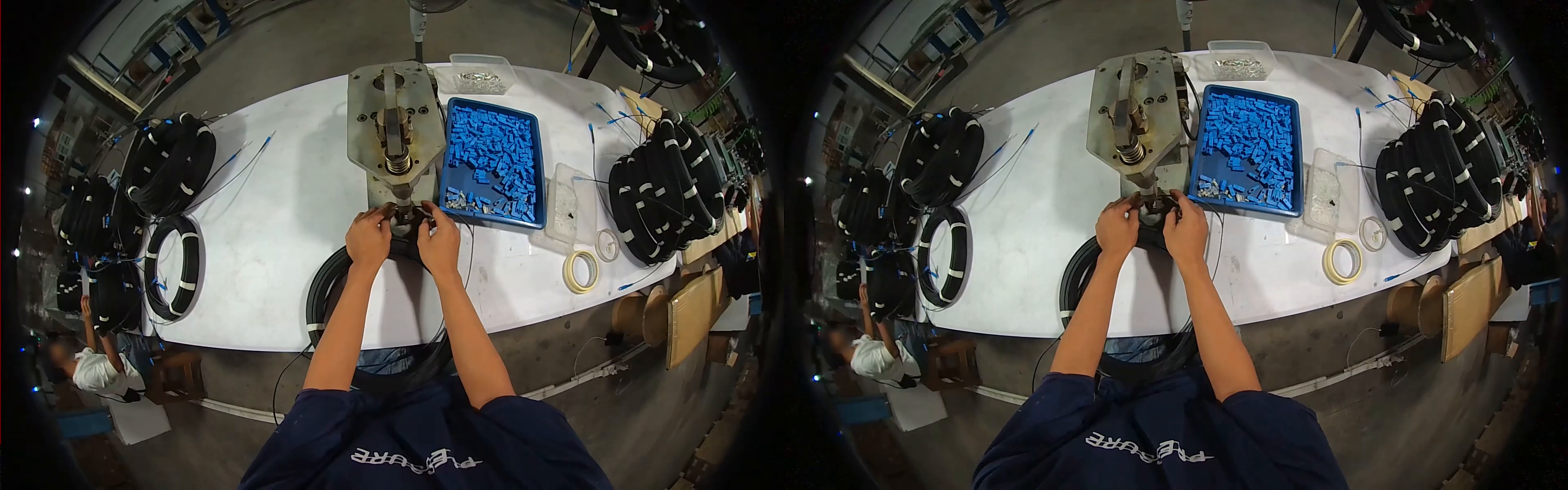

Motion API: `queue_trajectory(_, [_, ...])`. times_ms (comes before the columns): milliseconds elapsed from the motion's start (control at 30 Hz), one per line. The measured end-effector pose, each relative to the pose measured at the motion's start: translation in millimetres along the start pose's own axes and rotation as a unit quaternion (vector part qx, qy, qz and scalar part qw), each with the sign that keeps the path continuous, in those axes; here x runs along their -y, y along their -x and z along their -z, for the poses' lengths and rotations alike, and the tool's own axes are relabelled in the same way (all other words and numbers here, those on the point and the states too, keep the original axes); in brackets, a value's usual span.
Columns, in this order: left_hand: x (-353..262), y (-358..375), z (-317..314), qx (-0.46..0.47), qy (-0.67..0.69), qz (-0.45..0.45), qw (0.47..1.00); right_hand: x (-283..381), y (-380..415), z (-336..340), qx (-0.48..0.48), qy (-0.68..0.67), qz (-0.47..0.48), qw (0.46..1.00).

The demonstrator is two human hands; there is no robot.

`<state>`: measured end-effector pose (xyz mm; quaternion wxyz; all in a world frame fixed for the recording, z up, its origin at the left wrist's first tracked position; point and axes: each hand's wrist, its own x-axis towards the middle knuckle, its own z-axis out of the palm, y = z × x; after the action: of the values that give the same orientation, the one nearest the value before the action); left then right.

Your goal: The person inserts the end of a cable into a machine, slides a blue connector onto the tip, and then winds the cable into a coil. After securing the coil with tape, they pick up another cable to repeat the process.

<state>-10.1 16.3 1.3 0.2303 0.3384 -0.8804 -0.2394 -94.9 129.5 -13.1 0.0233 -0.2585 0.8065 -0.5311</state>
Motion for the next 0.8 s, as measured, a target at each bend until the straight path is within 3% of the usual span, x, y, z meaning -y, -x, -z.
queue_trajectory(633, [6.1, 1.1, -5.5, -0.035, -0.014, -0.053, 0.998, -7.4, 0.3, -3.8, -0.019, 0.013, 0.019, 1.0])
queue_trajectory(800, [-2.1, 0.5, 2.8, 0.006, -0.011, -0.011, 1.0, -1.9, 0.2, -0.2, -0.002, 0.026, -0.003, 1.0])
